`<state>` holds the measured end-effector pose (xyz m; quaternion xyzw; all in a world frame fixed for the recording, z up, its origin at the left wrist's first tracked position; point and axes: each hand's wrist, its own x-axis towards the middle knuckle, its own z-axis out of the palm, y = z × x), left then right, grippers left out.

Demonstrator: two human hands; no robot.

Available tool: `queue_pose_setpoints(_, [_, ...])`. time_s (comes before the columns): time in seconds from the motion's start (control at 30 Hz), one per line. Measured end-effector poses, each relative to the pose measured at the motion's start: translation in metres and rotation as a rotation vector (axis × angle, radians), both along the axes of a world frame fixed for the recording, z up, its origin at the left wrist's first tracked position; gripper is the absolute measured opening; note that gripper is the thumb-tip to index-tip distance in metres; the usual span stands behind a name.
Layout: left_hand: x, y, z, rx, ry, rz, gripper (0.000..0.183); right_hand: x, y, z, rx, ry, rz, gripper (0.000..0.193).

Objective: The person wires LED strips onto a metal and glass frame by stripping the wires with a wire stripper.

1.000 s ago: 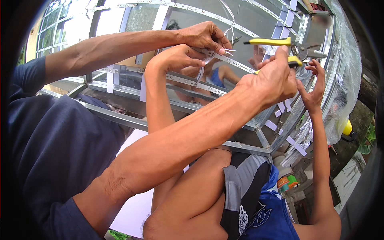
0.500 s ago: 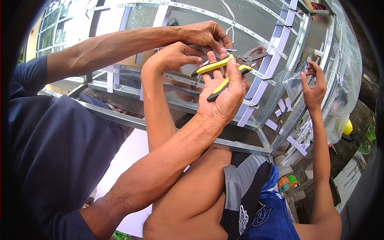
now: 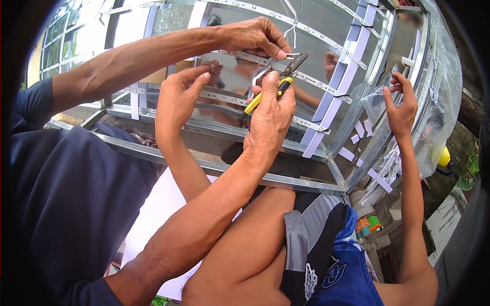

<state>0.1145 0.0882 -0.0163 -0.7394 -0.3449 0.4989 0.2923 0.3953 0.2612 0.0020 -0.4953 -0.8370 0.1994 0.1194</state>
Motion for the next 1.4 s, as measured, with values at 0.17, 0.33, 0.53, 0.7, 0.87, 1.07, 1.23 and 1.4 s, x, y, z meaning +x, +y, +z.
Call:
queue_pose_setpoints(0.17, [-0.002,-0.002,0.004,-0.068,-0.118,0.058,0.042,0.001,0.002,-0.001,0.015,-0.058,0.015,0.039])
queue_pose_setpoints(0.33, [-0.006,-0.001,0.002,-0.062,-0.009,-0.065,0.044,0.001,0.002,-0.002,0.017,-0.077,0.022,0.039])
queue_pose_setpoints(0.53, [-0.017,0.003,-0.003,0.178,-0.176,-0.305,0.045,0.002,0.002,-0.002,0.020,-0.076,0.019,0.039])
queue_pose_setpoints(0.7, [-0.055,0.019,0.017,0.182,-0.464,-0.408,0.049,0.001,0.002,-0.001,0.018,-0.093,0.030,0.041])
queue_pose_setpoints(0.87, [-0.056,0.019,0.038,0.160,-0.339,-0.319,0.053,0.000,0.002,0.000,0.003,-0.058,0.005,0.038])
queue_pose_setpoints(1.07, [-0.022,-0.012,0.032,0.171,0.526,-0.036,0.044,0.000,0.002,0.001,0.000,-0.077,0.017,0.040])
queue_pose_setpoints(1.23, [-0.041,-0.025,0.029,0.209,0.017,0.079,0.031,-0.001,0.001,0.000,-0.011,-0.041,-0.004,0.038])
queue_pose_setpoints(1.4, [-0.016,-0.015,0.024,0.160,-0.138,-0.004,0.037,-0.001,0.001,0.001,-0.001,-0.055,0.001,0.037])
